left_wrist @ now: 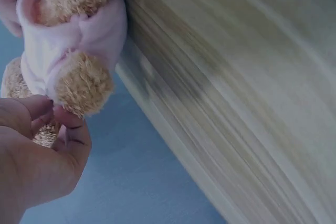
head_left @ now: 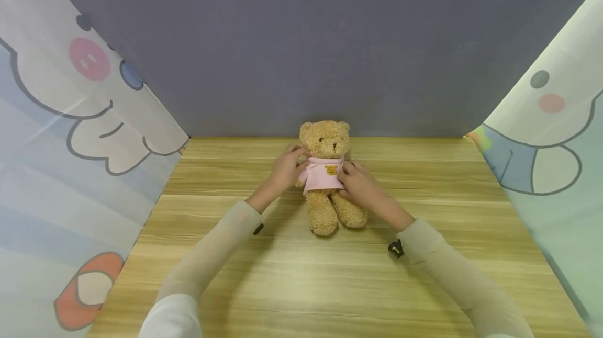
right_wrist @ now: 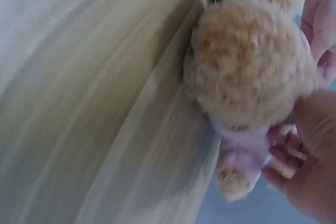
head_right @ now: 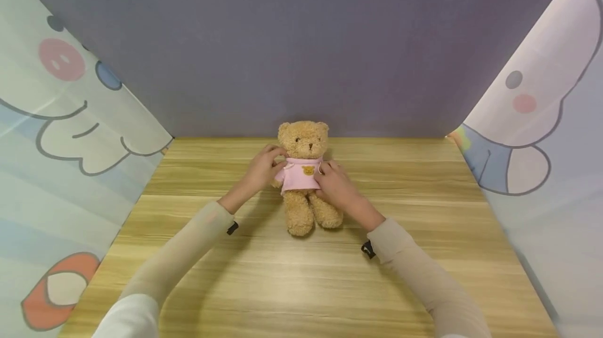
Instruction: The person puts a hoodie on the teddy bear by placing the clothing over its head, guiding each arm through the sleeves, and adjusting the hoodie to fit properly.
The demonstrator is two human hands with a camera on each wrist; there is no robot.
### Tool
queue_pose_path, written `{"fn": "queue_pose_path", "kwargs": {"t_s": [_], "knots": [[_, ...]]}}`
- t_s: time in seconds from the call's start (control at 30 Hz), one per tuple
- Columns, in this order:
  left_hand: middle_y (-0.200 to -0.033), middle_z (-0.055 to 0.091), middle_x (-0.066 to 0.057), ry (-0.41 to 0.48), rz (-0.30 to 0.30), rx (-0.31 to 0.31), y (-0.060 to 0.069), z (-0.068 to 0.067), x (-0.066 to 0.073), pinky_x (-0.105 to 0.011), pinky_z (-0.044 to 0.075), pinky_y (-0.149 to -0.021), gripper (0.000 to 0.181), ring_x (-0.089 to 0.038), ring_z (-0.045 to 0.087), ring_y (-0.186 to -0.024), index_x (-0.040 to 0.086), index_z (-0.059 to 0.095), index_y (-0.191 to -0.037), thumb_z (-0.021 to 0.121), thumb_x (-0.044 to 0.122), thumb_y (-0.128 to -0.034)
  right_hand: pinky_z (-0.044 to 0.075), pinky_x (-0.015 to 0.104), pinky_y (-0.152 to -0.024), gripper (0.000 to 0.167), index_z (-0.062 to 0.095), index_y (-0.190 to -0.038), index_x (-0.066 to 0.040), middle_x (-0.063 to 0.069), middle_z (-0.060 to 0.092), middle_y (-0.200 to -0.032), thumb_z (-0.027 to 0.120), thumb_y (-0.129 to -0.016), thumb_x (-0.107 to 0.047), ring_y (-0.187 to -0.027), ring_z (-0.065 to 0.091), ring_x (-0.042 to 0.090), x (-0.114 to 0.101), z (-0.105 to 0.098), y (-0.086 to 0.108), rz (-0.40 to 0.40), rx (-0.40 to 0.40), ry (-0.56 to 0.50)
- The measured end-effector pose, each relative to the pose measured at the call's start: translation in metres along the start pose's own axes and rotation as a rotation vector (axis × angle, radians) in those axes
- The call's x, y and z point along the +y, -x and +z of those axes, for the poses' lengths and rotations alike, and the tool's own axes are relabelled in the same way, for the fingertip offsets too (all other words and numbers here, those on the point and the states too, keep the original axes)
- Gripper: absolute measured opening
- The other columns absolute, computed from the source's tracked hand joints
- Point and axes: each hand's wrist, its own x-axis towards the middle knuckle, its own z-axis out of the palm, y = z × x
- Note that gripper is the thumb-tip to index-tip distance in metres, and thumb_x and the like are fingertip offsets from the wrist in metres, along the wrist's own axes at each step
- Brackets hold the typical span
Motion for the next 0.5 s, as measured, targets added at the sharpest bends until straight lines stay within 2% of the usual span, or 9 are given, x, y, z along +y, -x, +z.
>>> {"fn": "queue_pose_path", "kwargs": {"t_s": [0.1,0.17,0.23,0.3,0.37,0.4,0.5], "knots": [[-0.123,0.061,-0.008,-0.033,0.027,0.001,-0.004,0.002,-0.002,-0.037,0.053,-0.072,0.013,-0.021,0.061,-0.092,0.015,0.068,-0.113,0.065,0.020,-0.1009,0.052,0.048,-0.093,0.028,0.057,-0.108,0.001,0.019,0.056,-0.112,0.074,-0.085,-0.005,-0.105,0.055,0.036,0.009,-0.002,0.000,0.033,-0.021,-0.264],[-0.118,0.062,-0.008,-0.046,0.067,0.016,-0.005,0.004,-0.003,-0.037,0.053,-0.072,0.013,-0.022,0.060,-0.094,0.014,0.068,-0.112,0.064,0.018,-0.1011,0.055,0.046,-0.091,0.038,0.050,-0.121,0.005,0.023,0.053,-0.120,0.066,-0.086,0.005,-0.108,0.058,0.037,0.017,-0.003,-0.001,0.104,-0.024,-0.468],[-0.117,0.062,-0.009,-0.044,0.117,0.035,-0.006,0.006,-0.004,-0.037,0.055,-0.075,0.014,-0.023,0.062,-0.096,0.011,0.067,-0.114,0.061,0.015,-0.1021,0.058,0.045,-0.087,0.047,0.042,-0.135,0.008,0.028,0.051,-0.125,0.057,-0.090,0.012,-0.104,0.062,0.037,0.025,-0.005,-0.003,0.174,-0.015,-0.585],[-0.117,0.063,-0.011,-0.039,0.170,0.052,-0.007,0.009,-0.004,-0.037,0.057,-0.079,0.016,-0.025,0.064,-0.099,0.008,0.066,-0.117,0.058,0.012,-0.1033,0.059,0.042,-0.084,0.045,0.041,-0.141,0.010,0.030,0.053,-0.125,0.049,-0.096,0.012,-0.099,0.066,0.034,0.032,-0.006,-0.007,0.211,-0.009,-0.582],[-0.118,0.064,-0.013,-0.024,0.209,0.071,-0.008,0.012,-0.004,-0.037,0.057,-0.083,0.018,-0.027,0.064,-0.101,0.005,0.065,-0.119,0.055,0.010,-0.1045,0.058,0.039,-0.073,0.039,0.046,-0.141,0.008,0.028,0.058,-0.119,0.046,-0.102,0.007,-0.085,0.068,0.029,0.038,-0.006,-0.012,0.214,-0.012,-0.529],[-0.118,0.064,-0.013,-0.013,0.219,0.076,-0.008,0.013,-0.005,-0.036,0.057,-0.084,0.018,-0.027,0.064,-0.103,0.005,0.064,-0.119,0.054,0.009,-0.1049,0.057,0.038,-0.070,0.034,0.051,-0.137,0.006,0.025,0.060,-0.115,0.047,-0.103,0.004,-0.081,0.067,0.027,0.041,-0.006,-0.014,0.210,-0.016,-0.486],[-0.118,0.064,-0.012,0.026,0.250,0.087,-0.008,0.015,-0.007,-0.035,0.056,-0.087,0.016,-0.026,0.063,-0.105,0.005,0.064,-0.116,0.053,0.008,-0.1046,0.057,0.040,-0.069,0.023,0.063,-0.124,0.001,0.021,0.063,-0.110,0.057,-0.102,-0.003,-0.082,0.065,0.027,0.049,-0.005,-0.020,0.177,0.002,-0.375]]}}
